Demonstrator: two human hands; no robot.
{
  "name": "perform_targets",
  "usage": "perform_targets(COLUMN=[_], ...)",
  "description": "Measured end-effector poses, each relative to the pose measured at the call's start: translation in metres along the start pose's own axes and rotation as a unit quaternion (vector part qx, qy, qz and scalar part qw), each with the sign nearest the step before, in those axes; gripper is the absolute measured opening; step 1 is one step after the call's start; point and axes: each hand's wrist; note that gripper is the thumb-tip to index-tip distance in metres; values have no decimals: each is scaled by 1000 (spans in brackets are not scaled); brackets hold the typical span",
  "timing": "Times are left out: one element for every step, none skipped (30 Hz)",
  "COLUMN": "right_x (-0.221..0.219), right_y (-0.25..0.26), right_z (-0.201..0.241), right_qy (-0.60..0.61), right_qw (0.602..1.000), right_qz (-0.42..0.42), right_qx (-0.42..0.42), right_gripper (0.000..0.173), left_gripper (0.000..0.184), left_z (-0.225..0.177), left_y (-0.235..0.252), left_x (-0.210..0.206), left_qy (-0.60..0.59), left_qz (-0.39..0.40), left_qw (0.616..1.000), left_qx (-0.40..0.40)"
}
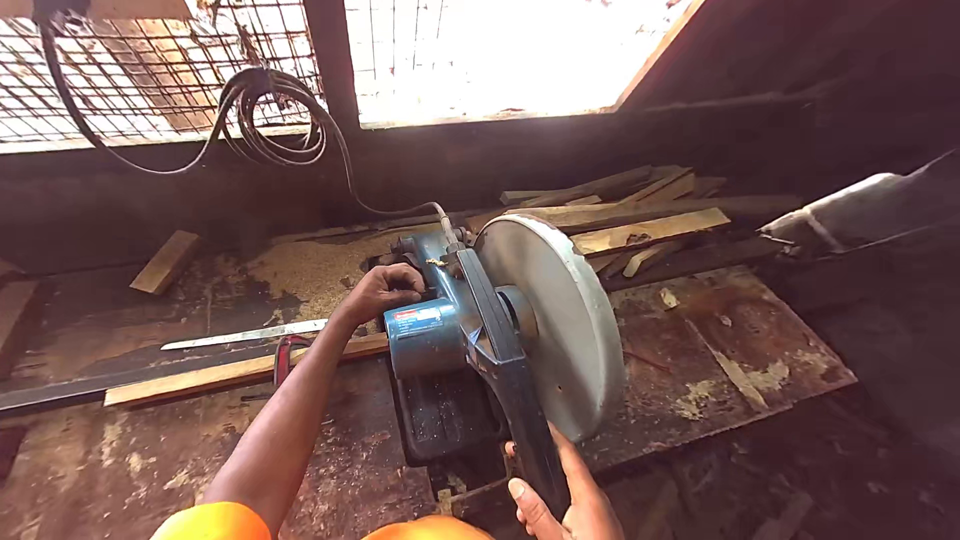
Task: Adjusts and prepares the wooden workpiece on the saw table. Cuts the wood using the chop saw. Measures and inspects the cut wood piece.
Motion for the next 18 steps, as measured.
perform_targets(right_x=[5,11,18,26,35,42,48,54,59,65,72,79,84,90,94,98,102,106], right_y=[-1,-1,-1,-2,-2,-1,2,6,12,20,29,38,48,58,69,78,87,95], right_z=[3,8,15,26,39,53,67,83,101,120,139,157,175,192,209,225,239,252], right_qy=[2,-2,-7,-18,-32,-47,-57,-60,-51,-35,-36,-55,-79,-104,-129,-156,-189,-214], right_qw=[1000,999,998,997,996,995,995,995,996,996,995,994,991,988,985,981,976,971], right_qz=[15,30,45,59,71,79,79,77,75,79,89,98,108,116,118,115,104,93], right_qx=[17,33,43,45,40,34,27,21,13,9,8,11,17,17,15,19,31,47], right_gripper=[83,88,92,94,93,90,87,83,78,74,70,66,61,57,53,50,49,42], left_gripper=[10,12,18,26,32,37,36,33,28,25,28,31,34,36,38,39,39,39], left_z=[2,1,-6,-17,-28,-36,-40,-39,-34,-29,-27,-25,-22,-18,-13,-9,-3,2], left_y=[-14,-28,-40,-52,-62,-71,-77,-81,-84,-84,-81,-75,-68,-59,-50,-40,-30,-22], left_x=[-6,-16,-29,-44,-60,-76,-92,-107,-120,-133,-143,-152,-159,-165,-171,-176,-182,-187], left_qy=[46,126,209,267,302,326,341,350,367,380,389,396,403,412,422,433,445,453], left_qz=[-44,-88,-111,-119,-126,-133,-145,-160,-171,-165,-145,-123,-104,-89,-73,-61,-54,-49], left_qw=[997,984,962,941,923,908,899,894,890,888,892,897,899,897,894,889,884,880], left_qx=[35,85,132,171,202,225,236,231,212,198,178,153,136,129,131,134,134,135])
Point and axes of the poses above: each hand's wrist, its own y-axis towards the middle knuckle, its own x-axis out of the back of the hand, z = x × y, and after that the axes turned 5 degrees about z, right-handed
